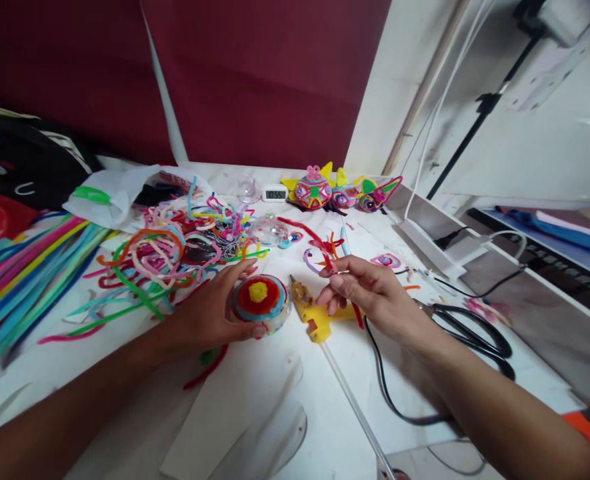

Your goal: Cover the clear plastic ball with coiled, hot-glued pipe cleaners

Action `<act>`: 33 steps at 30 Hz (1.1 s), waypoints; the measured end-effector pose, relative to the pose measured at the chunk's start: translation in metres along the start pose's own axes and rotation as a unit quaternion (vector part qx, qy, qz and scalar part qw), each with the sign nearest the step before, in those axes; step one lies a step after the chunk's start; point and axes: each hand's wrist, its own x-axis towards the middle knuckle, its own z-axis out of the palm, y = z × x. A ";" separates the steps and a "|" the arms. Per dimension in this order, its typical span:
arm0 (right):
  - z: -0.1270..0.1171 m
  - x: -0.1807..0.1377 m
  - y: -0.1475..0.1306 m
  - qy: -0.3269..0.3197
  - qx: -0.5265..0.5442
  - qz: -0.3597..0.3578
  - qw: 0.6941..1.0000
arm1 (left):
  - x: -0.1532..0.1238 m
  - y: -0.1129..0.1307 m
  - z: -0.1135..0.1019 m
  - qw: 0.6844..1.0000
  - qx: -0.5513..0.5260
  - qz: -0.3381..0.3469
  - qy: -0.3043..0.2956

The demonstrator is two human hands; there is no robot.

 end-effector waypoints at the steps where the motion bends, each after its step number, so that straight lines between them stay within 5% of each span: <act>1: -0.001 0.000 0.000 0.001 -0.004 -0.004 1.000 | 0.000 -0.001 0.001 1.000 0.011 0.000 0.005; 10: 0.004 0.001 0.010 -0.003 0.002 0.007 1.000 | -0.003 -0.014 0.016 0.994 0.070 0.046 0.067; 25: 0.006 0.002 0.018 0.008 -0.009 -0.031 0.999 | -0.009 -0.012 0.009 0.994 -0.081 -0.001 0.076; 33: 0.011 -0.010 -0.014 -0.020 0.197 -0.039 0.979 | -0.007 -0.015 0.006 0.967 -0.237 0.001 0.089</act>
